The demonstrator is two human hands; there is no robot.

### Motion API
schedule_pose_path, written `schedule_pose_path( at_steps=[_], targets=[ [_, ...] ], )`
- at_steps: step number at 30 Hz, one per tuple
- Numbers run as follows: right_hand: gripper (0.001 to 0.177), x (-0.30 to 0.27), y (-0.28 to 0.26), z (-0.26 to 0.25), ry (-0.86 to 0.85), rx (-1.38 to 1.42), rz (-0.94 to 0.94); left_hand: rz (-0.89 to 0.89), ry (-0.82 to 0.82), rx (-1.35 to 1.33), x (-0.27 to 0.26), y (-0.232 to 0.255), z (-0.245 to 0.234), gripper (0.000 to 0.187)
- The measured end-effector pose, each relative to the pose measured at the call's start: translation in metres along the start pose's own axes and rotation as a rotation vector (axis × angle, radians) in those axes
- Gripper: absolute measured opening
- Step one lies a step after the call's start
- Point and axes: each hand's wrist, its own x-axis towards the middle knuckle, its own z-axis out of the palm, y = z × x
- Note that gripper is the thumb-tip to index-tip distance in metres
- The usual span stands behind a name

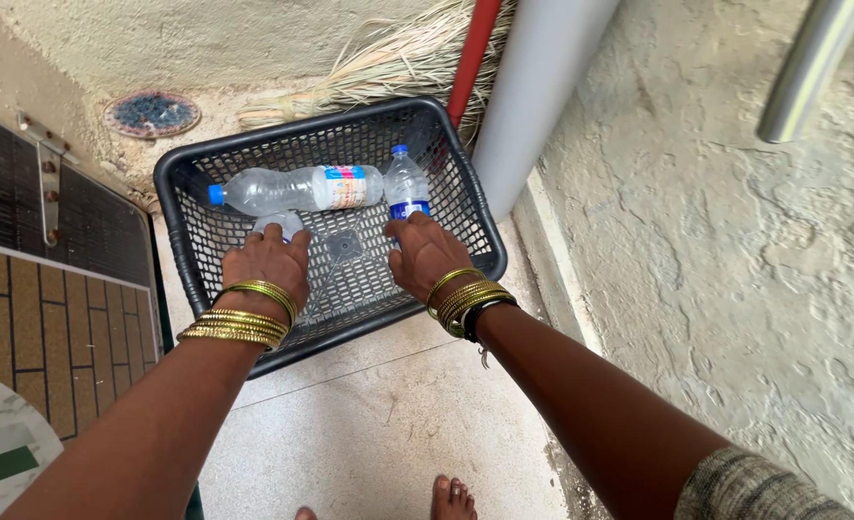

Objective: The person picks up a plastic water bottle from a kitchen counter, carries it through a doorway, and places it into a basket in an outdoor area. The person then returns inside and touches the wall and door.

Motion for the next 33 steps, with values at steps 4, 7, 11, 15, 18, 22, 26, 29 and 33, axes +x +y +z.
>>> schedule_pose_path(
  at_steps=[4,7,11,15,18,22,26,29,33],
  targets=[
    [0.035,-0.01,0.002,-0.011,0.001,-0.006,0.007,0.048,-0.031,0.175,-0.005,0.007,-0.014,0.049],
    [0.035,-0.015,0.002,-0.023,0.025,-0.007,0.001,0.089,0.019,0.256,-0.01,0.011,-0.028,0.047],
    [0.034,-0.018,-0.001,-0.051,0.104,-0.074,-0.107,0.144,0.194,0.328,-0.012,0.01,-0.059,0.044],
    [0.035,-0.01,-0.01,-0.106,0.21,-0.113,-0.228,0.144,0.396,0.355,-0.011,0.004,-0.112,0.038],
    [0.033,-0.012,-0.024,-0.16,0.276,-0.136,-0.289,0.126,0.471,0.38,-0.015,-0.002,-0.165,0.044],
    [0.03,-0.029,-0.055,-0.235,0.362,-0.182,-0.356,0.079,0.55,0.427,-0.026,-0.01,-0.244,0.039],
    [0.029,-0.051,-0.08,-0.305,0.428,-0.247,-0.437,0.072,0.701,0.458,-0.046,-0.021,-0.321,0.038],
    [0.026,-0.071,-0.094,-0.359,0.517,-0.328,-0.506,0.061,0.757,0.467,-0.071,-0.02,-0.381,0.036],
    [0.028,-0.099,-0.114,-0.448,0.649,-0.429,-0.568,0.041,0.865,0.446,-0.108,-0.014,-0.474,0.04]
  ],
)
